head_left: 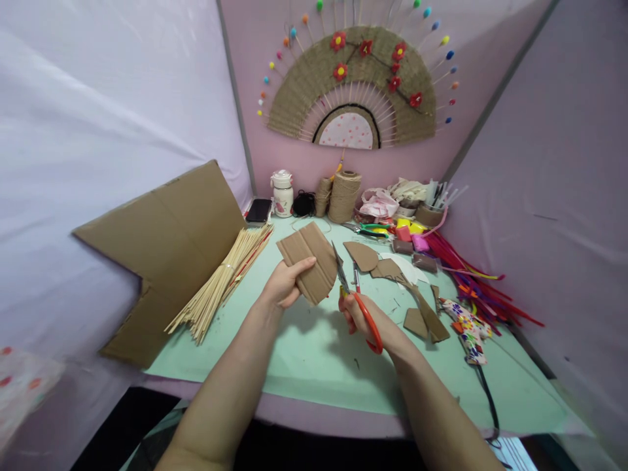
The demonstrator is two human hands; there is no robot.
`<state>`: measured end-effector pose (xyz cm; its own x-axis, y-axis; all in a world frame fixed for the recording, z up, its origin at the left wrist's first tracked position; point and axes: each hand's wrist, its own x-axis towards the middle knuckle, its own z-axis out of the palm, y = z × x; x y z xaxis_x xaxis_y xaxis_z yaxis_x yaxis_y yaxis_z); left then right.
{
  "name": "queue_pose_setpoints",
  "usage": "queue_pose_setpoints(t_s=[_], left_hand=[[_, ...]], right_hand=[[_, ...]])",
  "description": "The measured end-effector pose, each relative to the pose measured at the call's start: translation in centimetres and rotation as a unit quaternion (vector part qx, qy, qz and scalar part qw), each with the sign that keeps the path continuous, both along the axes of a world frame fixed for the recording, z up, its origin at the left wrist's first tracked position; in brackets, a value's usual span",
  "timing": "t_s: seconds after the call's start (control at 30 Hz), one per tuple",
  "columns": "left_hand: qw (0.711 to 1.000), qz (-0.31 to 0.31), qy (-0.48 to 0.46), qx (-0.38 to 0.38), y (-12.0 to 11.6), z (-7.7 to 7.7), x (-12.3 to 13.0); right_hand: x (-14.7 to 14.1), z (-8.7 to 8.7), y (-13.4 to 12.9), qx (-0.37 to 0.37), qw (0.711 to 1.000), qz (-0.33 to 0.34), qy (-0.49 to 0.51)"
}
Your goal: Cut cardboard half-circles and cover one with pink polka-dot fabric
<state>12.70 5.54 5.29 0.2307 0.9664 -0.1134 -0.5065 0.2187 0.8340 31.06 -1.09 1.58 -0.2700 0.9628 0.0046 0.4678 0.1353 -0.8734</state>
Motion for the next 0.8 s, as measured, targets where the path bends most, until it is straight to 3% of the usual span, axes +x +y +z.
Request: queue_pose_setpoints(t_s=[0.4, 0.8], left_hand=[[0.999, -0.046, 0.021, 0.020, 0.2, -0.4, -0.1], [0.998, -0.065, 0.004, 0.017, 0.3, -0.5, -0.2]], right_hand=[[0.2, -0.1, -0.1, -0.013, 1.000, -0.004, -0.004], [-0.5, 1.5, -0.9, -0.064, 0.997, -0.034, -0.011]])
